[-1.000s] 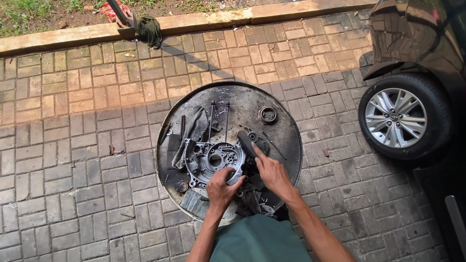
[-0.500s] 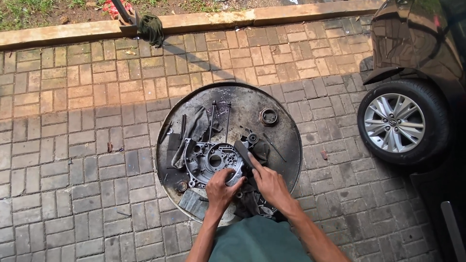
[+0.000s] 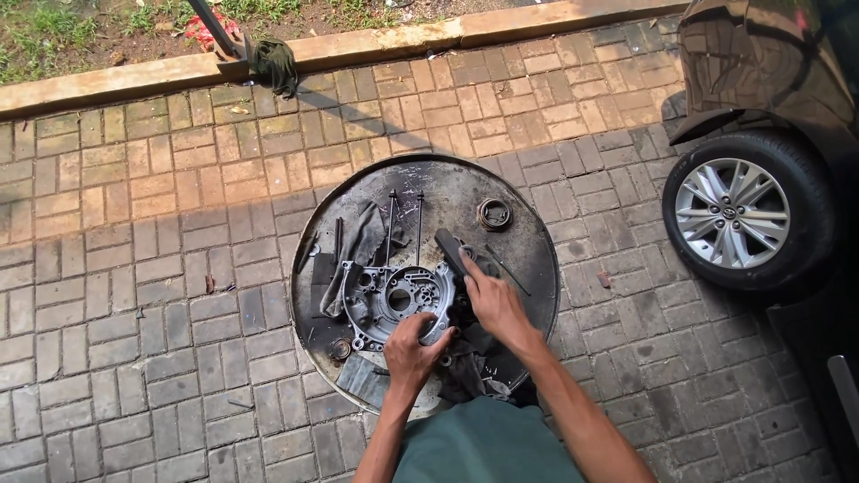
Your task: The person uses a scraper to clean a metallic mechanical part resting on a large metal drum. They repeatedly scrape the surface of the part to remove residue while holding it steady with their other hand. The person occasionally rotates the part to access different areas during the cleaning process.
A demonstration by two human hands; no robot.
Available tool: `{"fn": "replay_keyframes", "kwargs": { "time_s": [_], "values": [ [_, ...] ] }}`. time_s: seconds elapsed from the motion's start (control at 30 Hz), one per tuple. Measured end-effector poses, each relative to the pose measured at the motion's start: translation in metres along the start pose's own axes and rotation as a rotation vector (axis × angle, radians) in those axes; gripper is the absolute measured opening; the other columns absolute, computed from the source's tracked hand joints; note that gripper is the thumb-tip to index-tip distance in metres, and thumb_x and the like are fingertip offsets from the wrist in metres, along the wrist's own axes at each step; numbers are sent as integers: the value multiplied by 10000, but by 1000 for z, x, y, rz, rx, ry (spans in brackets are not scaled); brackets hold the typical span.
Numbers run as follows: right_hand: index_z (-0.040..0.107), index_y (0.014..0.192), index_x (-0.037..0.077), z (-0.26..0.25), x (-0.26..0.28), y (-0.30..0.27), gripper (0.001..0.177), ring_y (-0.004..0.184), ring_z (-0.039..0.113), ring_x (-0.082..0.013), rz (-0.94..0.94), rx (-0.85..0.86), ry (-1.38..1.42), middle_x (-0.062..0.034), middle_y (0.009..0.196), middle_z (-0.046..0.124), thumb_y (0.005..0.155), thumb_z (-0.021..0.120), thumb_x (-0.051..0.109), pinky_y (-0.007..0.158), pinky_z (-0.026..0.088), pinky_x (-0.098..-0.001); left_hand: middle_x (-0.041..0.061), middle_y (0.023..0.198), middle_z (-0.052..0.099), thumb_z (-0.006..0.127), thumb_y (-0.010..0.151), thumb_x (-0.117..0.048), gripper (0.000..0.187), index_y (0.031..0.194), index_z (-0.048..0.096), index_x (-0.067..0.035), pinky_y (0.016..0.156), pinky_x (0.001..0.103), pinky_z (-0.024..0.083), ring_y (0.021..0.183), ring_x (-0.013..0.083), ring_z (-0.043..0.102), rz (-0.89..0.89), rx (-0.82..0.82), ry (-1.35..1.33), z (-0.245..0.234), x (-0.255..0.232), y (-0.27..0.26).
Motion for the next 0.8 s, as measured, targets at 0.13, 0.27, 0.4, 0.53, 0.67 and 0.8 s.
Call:
{"fn": "replay_keyframes", "kwargs": {
  "time_s": [0.13,0.27,0.4,0.53,0.67,0.8],
  "values": [
    [342,1615,363,-6,20,-48,558,820,716,-530,72,54,58,-263,976,753,1058,339,353,655,543,-623,29,856,771,897,742,-482,375,943,748,-203,728,380,578,827,261,749,-11,-16,-3,8,9,-1],
    [361,1611,327,-2,14,-56,537,808,716,-510,83,15,99,-257,989,745,1075,335,327,641,558,-598,46,859,772,901,745,-470,378,945,751,-187,721,393,577,818,273,750,5,-17,-2,1,-1,-2],
    [315,1633,345,9,5,-11,554,752,704,-506,25,-29,-16,-265,907,726,1080,340,343,627,550,-600,42,850,771,900,748,-468,376,955,755,-188,714,379,574,803,269,749,13,-17,-10,4,4,0],
    [340,1627,351,11,-5,27,538,731,710,-479,-9,-60,-40,-232,886,729,1089,328,368,601,536,-576,41,847,764,899,748,-461,376,963,747,-192,707,387,572,801,271,745,31,-24,19,3,2,2],
    [361,1622,314,3,-4,3,526,681,712,-429,-20,-32,-13,-221,847,736,1097,324,321,542,523,-507,42,842,766,900,750,-460,371,952,747,-189,708,387,573,802,274,748,20,-26,-7,2,5,-1],
    [356,1600,411,-23,13,-46,556,825,711,-512,77,84,-53,-229,958,747,1045,357,373,673,563,-616,40,851,769,897,743,-471,382,949,750,-185,719,393,572,819,278,746,5,-28,-23,2,3,-1]
  ]
}}
Point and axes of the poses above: each hand's wrist, its own y-axis towards the middle knuckle, its own z-axis out of the palm, x = y × z, the point moved 3 cm from there along y, towards the middle knuckle
